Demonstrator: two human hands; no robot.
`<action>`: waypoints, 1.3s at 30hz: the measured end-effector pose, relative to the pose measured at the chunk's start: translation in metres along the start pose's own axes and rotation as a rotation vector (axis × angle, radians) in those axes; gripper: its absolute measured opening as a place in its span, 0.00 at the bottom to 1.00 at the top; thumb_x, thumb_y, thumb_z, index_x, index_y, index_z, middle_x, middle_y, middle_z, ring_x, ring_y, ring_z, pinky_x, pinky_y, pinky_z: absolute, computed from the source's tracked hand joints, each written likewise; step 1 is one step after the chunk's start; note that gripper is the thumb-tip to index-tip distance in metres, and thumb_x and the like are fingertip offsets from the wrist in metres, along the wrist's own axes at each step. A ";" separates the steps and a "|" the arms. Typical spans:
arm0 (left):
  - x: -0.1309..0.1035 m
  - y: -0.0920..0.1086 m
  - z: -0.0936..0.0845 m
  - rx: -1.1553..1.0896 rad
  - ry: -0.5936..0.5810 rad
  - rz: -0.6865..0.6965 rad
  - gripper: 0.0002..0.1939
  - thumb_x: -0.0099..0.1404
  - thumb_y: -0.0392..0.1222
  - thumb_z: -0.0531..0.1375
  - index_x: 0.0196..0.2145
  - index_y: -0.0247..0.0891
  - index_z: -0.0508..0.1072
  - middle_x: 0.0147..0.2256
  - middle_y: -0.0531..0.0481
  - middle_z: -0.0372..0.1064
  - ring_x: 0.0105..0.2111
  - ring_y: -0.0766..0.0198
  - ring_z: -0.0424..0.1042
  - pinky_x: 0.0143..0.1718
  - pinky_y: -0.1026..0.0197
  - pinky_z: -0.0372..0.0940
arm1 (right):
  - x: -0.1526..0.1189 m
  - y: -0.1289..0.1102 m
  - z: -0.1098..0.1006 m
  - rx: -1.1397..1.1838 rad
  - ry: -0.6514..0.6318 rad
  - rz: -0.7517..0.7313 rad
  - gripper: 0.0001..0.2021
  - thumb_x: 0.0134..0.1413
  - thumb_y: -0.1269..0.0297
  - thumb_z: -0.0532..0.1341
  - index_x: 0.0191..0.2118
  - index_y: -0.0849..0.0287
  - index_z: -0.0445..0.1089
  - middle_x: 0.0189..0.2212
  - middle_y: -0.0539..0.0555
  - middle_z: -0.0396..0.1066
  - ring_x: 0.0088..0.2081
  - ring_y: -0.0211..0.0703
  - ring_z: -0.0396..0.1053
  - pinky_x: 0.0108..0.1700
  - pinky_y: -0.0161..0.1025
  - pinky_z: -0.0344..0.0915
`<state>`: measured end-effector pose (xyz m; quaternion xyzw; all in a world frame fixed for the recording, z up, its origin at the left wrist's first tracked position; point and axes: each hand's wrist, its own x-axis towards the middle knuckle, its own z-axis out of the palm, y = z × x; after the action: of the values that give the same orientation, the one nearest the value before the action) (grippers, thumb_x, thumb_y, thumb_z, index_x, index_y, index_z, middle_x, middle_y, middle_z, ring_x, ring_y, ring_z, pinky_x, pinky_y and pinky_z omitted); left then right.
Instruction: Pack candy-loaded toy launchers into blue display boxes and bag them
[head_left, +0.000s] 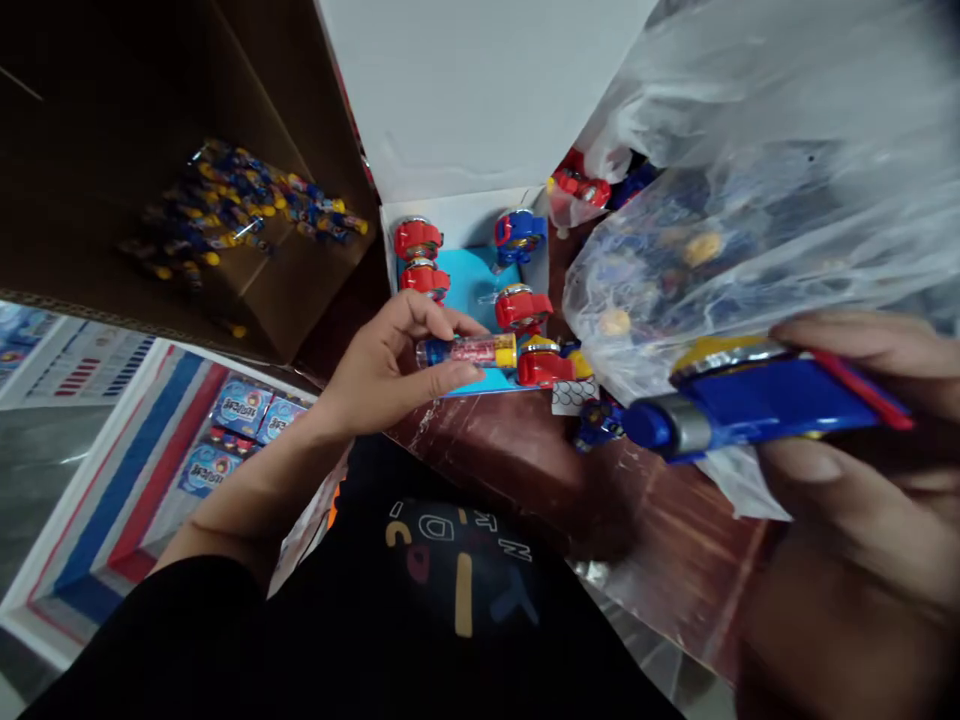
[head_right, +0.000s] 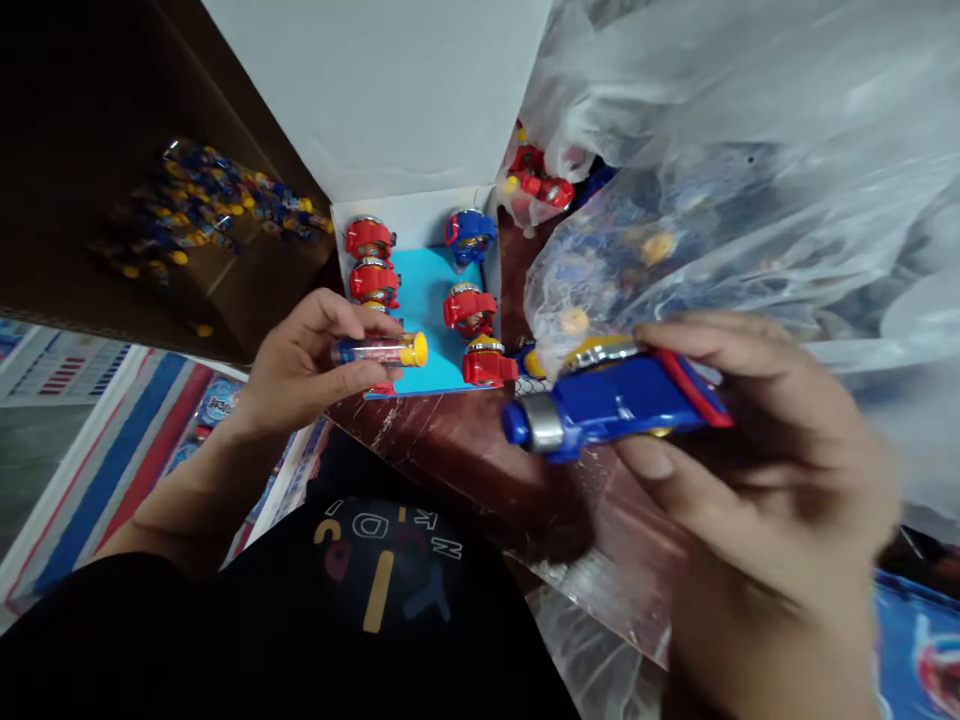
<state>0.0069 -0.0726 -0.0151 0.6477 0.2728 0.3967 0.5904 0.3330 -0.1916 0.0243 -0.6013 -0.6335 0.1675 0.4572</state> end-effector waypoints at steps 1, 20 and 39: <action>0.001 0.001 0.006 -0.075 -0.036 -0.062 0.18 0.71 0.44 0.73 0.43 0.40 0.66 0.51 0.45 0.80 0.45 0.60 0.83 0.45 0.59 0.79 | 0.008 -0.007 0.011 0.035 0.032 -0.089 0.27 0.57 0.48 0.72 0.62 0.36 0.79 0.55 0.56 0.77 0.61 0.63 0.74 0.63 0.63 0.70; 0.005 0.013 -0.012 0.305 -0.195 0.017 0.14 0.78 0.50 0.66 0.54 0.41 0.83 0.45 0.47 0.84 0.42 0.60 0.82 0.45 0.60 0.77 | 0.065 -0.015 0.060 -0.468 -0.344 -0.722 0.23 0.69 0.51 0.67 0.63 0.55 0.70 0.55 0.62 0.74 0.50 0.54 0.77 0.48 0.48 0.75; 0.001 -0.015 -0.026 0.799 -0.075 0.423 0.16 0.82 0.46 0.60 0.61 0.37 0.76 0.48 0.44 0.80 0.48 0.59 0.81 0.51 0.59 0.77 | 0.065 0.001 0.064 -0.092 -0.440 -0.172 0.42 0.65 0.39 0.69 0.78 0.41 0.57 0.66 0.59 0.71 0.59 0.56 0.79 0.57 0.56 0.81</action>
<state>-0.0124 -0.0549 -0.0298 0.8802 0.2447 0.3485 0.2096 0.2925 -0.1104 0.0146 -0.5144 -0.7737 0.2258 0.2930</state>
